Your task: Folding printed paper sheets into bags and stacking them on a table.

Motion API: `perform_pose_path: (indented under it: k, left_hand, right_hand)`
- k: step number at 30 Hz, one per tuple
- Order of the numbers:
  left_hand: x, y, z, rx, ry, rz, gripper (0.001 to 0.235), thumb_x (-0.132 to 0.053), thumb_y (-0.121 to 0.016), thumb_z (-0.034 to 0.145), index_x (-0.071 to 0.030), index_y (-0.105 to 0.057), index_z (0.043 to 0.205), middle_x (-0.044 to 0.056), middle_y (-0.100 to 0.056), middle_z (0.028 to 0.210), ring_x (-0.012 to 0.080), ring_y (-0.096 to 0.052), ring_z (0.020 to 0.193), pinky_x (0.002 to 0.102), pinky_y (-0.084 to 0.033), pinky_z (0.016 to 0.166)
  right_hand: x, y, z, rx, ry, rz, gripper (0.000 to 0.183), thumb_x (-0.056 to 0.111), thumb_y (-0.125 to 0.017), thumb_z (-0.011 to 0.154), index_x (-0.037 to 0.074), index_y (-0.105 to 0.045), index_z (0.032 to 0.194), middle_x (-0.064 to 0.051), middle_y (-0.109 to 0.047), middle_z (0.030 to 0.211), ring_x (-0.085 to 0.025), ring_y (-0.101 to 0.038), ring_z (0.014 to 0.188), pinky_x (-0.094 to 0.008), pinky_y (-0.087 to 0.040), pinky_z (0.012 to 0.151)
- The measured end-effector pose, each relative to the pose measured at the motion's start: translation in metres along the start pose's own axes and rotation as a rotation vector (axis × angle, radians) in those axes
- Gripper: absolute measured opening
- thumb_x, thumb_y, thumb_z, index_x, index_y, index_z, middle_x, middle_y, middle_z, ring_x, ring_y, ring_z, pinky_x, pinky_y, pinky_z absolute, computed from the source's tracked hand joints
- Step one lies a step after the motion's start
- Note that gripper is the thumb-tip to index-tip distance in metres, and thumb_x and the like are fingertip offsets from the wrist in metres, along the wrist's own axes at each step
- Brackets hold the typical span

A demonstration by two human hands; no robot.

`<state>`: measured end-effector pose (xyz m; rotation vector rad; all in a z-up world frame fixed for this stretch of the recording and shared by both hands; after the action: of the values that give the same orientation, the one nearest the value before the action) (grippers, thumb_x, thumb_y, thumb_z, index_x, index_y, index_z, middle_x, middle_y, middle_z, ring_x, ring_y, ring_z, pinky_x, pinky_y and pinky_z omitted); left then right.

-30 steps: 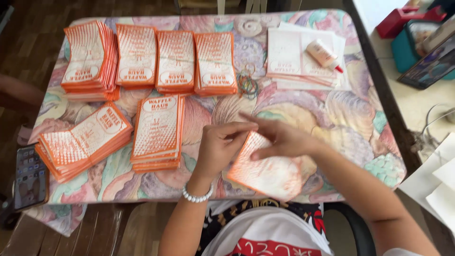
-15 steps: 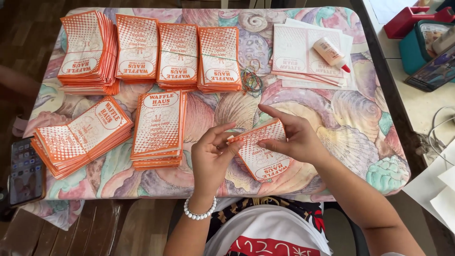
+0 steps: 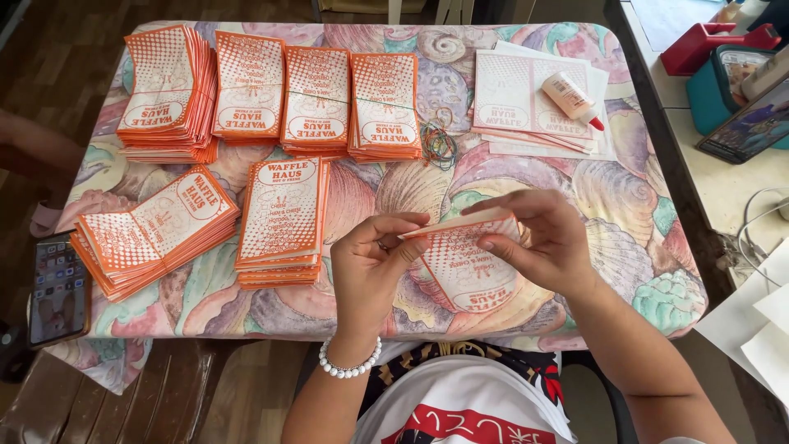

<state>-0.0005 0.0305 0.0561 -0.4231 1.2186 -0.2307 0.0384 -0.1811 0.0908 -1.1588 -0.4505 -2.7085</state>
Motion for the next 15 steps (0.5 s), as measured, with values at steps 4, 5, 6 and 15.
perform_pose_path:
  k: [4, 5, 6, 15]
  left_hand:
    - [-0.017, -0.009, 0.002, 0.040, -0.061, 0.135, 0.010, 0.000, -0.078, 0.086, 0.002, -0.069, 0.090, 0.020, -0.076, 0.099, 0.0246, -0.076, 0.096, 0.035, -0.062, 0.087]
    - [-0.020, -0.011, 0.001, 0.042, -0.063, 0.135, 0.010, 0.000, -0.078, 0.086, 0.002, -0.069, 0.090, 0.020, -0.076, 0.099, 0.0246, -0.076, 0.096, 0.035, -0.062, 0.087]
    - [-0.023, -0.013, 0.001, 0.065, -0.072, 0.165, 0.010, -0.002, -0.075, 0.089, 0.001, -0.066, 0.092, 0.019, -0.077, 0.097, 0.0229, -0.076, 0.096, 0.035, -0.060, 0.088]
    - [-0.036, -0.031, 0.001, 0.145, -0.259, 0.385, 0.013, -0.003, -0.060, 0.100, -0.004, -0.060, 0.113, 0.016, -0.078, 0.097, 0.0241, -0.076, 0.096, 0.037, -0.059, 0.087]
  right_hand:
    - [0.034, -0.003, 0.017, 0.080, 0.155, -0.241, 0.030, 0.001, -0.084, 0.080, 0.001, -0.062, 0.100, -0.018, -0.078, 0.095, -0.028, -0.078, 0.073, -0.037, -0.061, 0.068]
    - [0.039, -0.003, 0.019, 0.079, 0.157, -0.241, 0.030, 0.001, -0.084, 0.080, 0.001, -0.062, 0.100, -0.018, -0.078, 0.095, -0.028, -0.078, 0.073, -0.037, -0.061, 0.068]
    - [0.046, -0.005, 0.021, 0.100, 0.184, -0.282, 0.024, 0.001, -0.083, 0.080, 0.003, -0.064, 0.096, -0.017, -0.078, 0.092, -0.027, -0.075, 0.067, -0.036, -0.060, 0.064]
    - [0.054, -0.012, 0.026, 0.199, 0.059, -0.331, 0.019, 0.008, -0.083, 0.080, 0.007, -0.072, 0.096, -0.014, -0.079, 0.099, -0.031, -0.076, 0.075, -0.038, -0.060, 0.069]
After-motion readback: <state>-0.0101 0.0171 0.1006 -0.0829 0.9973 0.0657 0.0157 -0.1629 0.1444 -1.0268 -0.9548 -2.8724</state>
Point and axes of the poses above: each hand's wrist, its own z-axis towards the middle knuckle, its own y-axis out of the back of the hand, x = y × z, the point moved 5 cm from there along z, towards the middle knuckle
